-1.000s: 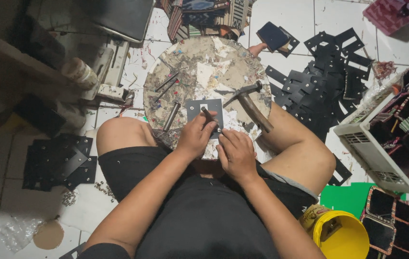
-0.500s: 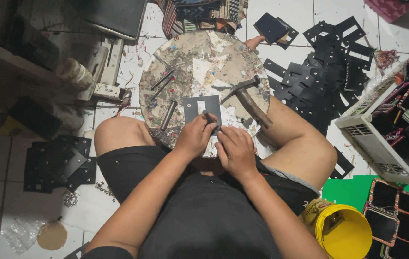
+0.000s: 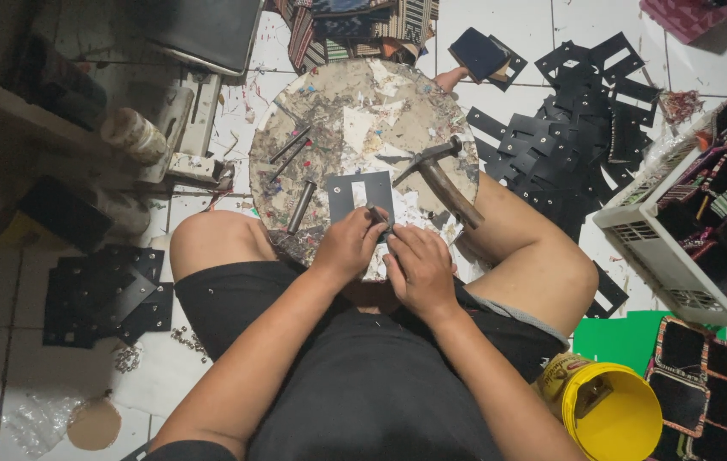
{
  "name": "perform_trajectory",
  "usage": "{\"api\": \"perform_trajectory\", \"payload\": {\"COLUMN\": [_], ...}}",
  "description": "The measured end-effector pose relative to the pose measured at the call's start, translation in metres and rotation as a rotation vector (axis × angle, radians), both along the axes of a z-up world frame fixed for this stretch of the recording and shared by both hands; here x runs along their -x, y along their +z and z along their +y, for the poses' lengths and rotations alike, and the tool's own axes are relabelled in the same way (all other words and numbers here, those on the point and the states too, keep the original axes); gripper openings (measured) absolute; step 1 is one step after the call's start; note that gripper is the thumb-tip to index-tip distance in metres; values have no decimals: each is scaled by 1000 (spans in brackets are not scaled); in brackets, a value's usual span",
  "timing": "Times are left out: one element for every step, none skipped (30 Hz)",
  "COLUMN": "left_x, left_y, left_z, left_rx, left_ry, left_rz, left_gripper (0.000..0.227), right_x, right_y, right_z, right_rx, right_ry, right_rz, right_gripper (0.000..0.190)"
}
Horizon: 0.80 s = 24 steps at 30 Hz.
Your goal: Attaching metal rivets or studs to black leather pieces using a hammer and a punch tool on a circular work block.
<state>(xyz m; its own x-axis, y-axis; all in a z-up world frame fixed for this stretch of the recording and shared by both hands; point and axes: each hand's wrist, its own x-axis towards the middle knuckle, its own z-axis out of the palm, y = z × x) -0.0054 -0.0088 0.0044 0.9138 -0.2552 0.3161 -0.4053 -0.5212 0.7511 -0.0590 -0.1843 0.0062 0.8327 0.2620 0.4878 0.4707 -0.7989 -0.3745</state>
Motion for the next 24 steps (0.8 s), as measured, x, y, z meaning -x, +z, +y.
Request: {"api": "perform_trajectory", "payload": {"left_x": [0,0,0,1,1,2,2,2,3,4,5,5,5,6,7,9,9,10,10,9,8,11,11,12], "left_y": [-2,-4,-6,-5,-4,-3,-7,-10,-13,-12,-11,-10,-10,-9,-9,-5,-1,2,1,0,-1,-1,1,2], "left_z": [-1,-1,-1,0,0,1,0,0,0,0,0,1,1,1,0,1,1,1,1,0,0,0,0,1], "left_rx": [0,8,15,15,5,-5,-3,-20,-37,-35,-50,-66,-63,-63,-64,-61,-74,-86,-85,-95,-106,-105,-108,-110], "left_ry": [1,-1,-1,2,-1,-3,-3,5,16,19,19,19,23,23,24,28,22,16,20,22,24,27,16,5], "left_rz": [-1,-5,-10,-13,-15,-17,-20,-37,-54,-58,-64,-69,-74,-82,-90,-94,-70,-45,-51,-65,-81,-86,-56,-25], "left_gripper": [20,20,20,20,20,21,21,21,21,21,21,21,21,21,21,21,20,19,19,20,21,21,21,22], "right_x": [0,1,0,-1,-1,-2,-2,-3,-3,-5,-9,-13,-24,-34,-44,-49,-55,-62,-66,-71,-77,-76,-79,-82], "right_y": [0,0,0,-1,-2,-3,0,4,8,4,1,-3,3,10,16,17,19,21,18,15,12,10,8,7], "right_z": [0,0,0,0,0,-1,-1,0,0,-4,-7,-11,-22,-33,-44,-51,-57,-64,-66,-68,-71,-72,-72,-72], "right_rx": [0,4,8,7,8,9,11,15,20,22,-28,-77,-74,-11,52,54,144,233,233,242,250,251,295,340], "right_ry": [1,-2,-3,-1,0,1,1,8,18,21,40,60,64,-8,-80,-75,-219,-364,-361,-379,-397,-396,-388,-380], "right_rz": [-1,0,0,-3,-15,-28,-31,-29,-27,-31,-32,-34,-38,-119,-200,-205,-121,-37,-43,104,250,244,239,234], "right_gripper": [29,29,29,29,28,28,28,27,27,27,23,20,20,18,17,17,31,45,45,49,52,52,48,43]}}
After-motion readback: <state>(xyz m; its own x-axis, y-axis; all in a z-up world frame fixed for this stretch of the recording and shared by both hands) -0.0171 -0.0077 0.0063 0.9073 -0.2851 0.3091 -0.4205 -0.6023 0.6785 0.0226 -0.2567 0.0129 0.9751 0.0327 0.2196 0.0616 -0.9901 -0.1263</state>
